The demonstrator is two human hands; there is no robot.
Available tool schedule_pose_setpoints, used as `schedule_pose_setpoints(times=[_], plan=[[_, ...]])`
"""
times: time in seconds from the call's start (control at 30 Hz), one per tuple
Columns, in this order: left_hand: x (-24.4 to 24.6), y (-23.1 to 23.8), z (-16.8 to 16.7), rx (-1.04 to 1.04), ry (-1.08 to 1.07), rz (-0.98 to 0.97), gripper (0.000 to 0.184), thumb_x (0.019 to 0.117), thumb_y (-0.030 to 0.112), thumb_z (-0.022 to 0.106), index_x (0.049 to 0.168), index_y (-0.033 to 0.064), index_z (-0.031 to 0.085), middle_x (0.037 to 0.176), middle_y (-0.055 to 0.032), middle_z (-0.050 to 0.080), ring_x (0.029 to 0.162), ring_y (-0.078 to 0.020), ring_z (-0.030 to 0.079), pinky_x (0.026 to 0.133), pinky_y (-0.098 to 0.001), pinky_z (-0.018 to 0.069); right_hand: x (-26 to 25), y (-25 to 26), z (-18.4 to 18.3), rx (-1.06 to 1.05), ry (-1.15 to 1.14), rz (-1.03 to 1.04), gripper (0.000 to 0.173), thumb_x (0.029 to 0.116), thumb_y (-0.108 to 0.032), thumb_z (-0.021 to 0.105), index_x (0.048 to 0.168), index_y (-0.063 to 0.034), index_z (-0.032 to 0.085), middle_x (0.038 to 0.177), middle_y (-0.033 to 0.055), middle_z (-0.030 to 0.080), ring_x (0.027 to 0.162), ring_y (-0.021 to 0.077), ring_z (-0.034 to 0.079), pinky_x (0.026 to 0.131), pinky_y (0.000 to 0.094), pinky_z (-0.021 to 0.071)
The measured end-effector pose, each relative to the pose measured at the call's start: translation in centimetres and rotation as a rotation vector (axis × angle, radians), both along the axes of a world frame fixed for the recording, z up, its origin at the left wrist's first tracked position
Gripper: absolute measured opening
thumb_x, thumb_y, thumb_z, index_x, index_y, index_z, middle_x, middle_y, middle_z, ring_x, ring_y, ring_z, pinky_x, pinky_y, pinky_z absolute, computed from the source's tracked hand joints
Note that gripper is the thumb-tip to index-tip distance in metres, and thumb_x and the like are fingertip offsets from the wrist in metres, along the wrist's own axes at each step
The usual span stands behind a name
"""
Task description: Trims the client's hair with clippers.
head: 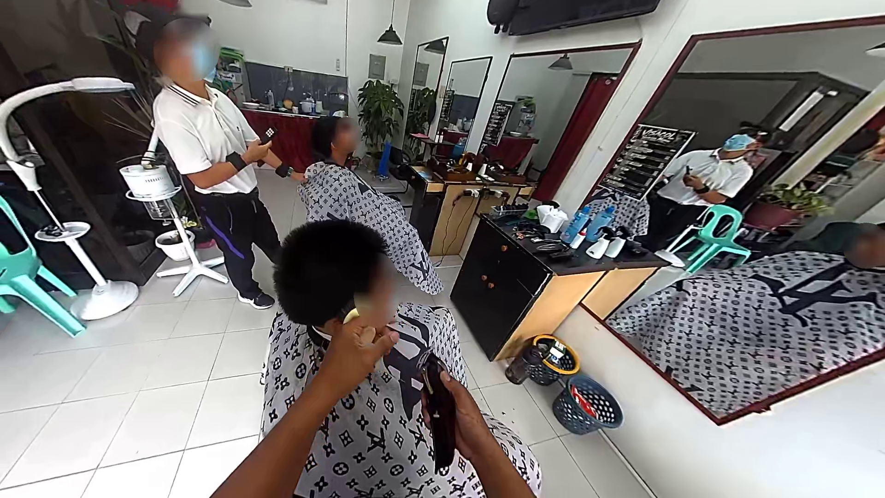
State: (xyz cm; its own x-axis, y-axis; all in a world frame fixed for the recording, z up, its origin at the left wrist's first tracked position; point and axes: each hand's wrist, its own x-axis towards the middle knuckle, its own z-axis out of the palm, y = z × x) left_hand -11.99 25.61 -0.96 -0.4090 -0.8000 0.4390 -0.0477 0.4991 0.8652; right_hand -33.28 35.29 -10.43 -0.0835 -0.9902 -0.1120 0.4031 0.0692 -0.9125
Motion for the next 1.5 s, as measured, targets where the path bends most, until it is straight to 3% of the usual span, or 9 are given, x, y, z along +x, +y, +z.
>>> schedule_pose_setpoints(times=[0.07,0.17,0.23,0.33,0.47,0.6,0.73,0.93,1.5], plan=[[0.1,0.4,-1.3,-0.394,-0.114,0.242,0.022,0.0958,0.024,0.068,0.105,0.0068,0.077,0.095,-0.0028,0.076,0.085,-0.0099,0.072,0.077,-0.0293,0.0592,-0.1,-0.8,0.6,-0.032,-0.011,0.004,0.059,0.096,-0.048,0.055,0.127,0.0016,0.05,0.08,0.008,0.067,0.059,0.0149,0.065,0.054,0.0285,0.0576],[1.1,-1.2,-2.7,-0.732,-0.172,0.645,0.018,0.0968,0.023,0.065,0.097,0.0113,0.079,0.099,-0.01,0.077,0.086,-0.0241,0.075,0.071,-0.0433,0.0598,0.4,-2.3,2.1,-0.084,0.056,-0.018,0.047,0.0928,-0.028,0.056,0.128,0.0024,0.046,0.078,0.0063,0.065,0.06,0.0141,0.064,0.055,0.029,0.0579],[2.1,-2.2,-3.3,-0.659,-0.229,0.736,0.017,0.0955,0.023,0.069,0.097,0.0115,0.081,0.096,-0.0118,0.076,0.08,-0.0271,0.074,0.067,-0.0471,0.0589,1.3,-3.5,3.2,-0.105,0.143,-0.046,0.043,0.0905,-0.015,0.058,0.127,0.0055,0.046,0.076,0.0056,0.063,0.058,0.0136,0.063,0.056,0.029,0.0575],[2.9,-2.6,-4.0,-0.444,-0.252,0.731,0.014,0.0928,0.02,0.073,0.1,0.0113,0.081,0.086,-0.0147,0.074,0.078,-0.0341,0.072,0.068,-0.0553,0.0548,2.8,-5.1,5.0,-0.084,0.283,-0.042,0.039,0.0925,-0.014,0.063,0.124,0.0051,0.05,0.077,0.0069,0.063,0.059,0.0145,0.064,0.057,0.0302,0.0585],[3.6,-2.5,-4.2,-0.319,-0.278,0.702,0.014,0.0942,0.021,0.074,0.101,0.0121,0.081,0.088,-0.0135,0.076,0.081,-0.034,0.071,0.072,-0.0563,0.0521,4.8,-7.1,6.4,-0.026,0.344,-0.012,0.041,0.1109,-0.027,0.03,0.124,0.0047,0.053,0.089,0.0096,0.063,0.071,0.0159,0.066,0.067,0.0325,0.0591],[4.1,-2.4,-4.2,-0.244,-0.29,0.67,0.014,0.0954,0.021,0.073,0.102,0.0108,0.081,0.092,-0.0128,0.076,0.086,-0.0339,0.07,0.077,-0.0571,0.0515,5.6,-8.5,7.1,-0.046,0.485,0.046,0.026,0.1067,-0.02,0.053,0.11,0.0052,0.059,0.085,0.0118,0.065,0.069,0.0185,0.068,0.068,0.036,0.0611],[4.3,-2.6,-4.3,-0.208,-0.292,0.654,0.014,0.096,0.021,0.073,0.103,0.0119,0.08,0.093,-0.0114,0.076,0.088,-0.0322,0.071,0.08,-0.0566,0.0517,5.8,-9.2,7.2,-0.018,0.643,0.056,0.029,0.102,-0.026,0.065,0.105,0.0027,0.063,0.082,0.0109,0.066,0.069,0.0176,0.067,0.068,0.0352,0.06],[4.3,-2.9,-4.5,-0.217,-0.281,0.643,0.014,0.0957,0.022,0.073,0.102,0.0119,0.08,0.091,-0.0092,0.076,0.087,-0.0293,0.07,0.08,-0.0547,0.0519,5.6,-9.3,6.7,-0.116,0.548,0.036,0.025,0.1044,-0.022,0.059,0.112,0.0021,0.062,0.084,0.0111,0.067,0.07,0.0184,0.069,0.069,0.0356,0.0609],[4.4,-2.7,-4.4,-0.231,-0.288,0.631,0.015,0.0969,0.023,0.072,0.101,0.0106,0.079,0.087,-0.0088,0.074,0.081,-0.027,0.069,0.076,-0.052,0.0514,5.5,-8.8,7.7,-0.158,0.703,0.01,0.027,0.1021,-0.026,0.064,0.112,-0.0013,0.063,0.082,0.0082,0.066,0.069,0.0146,0.066,0.067,0.0331,0.0577]])
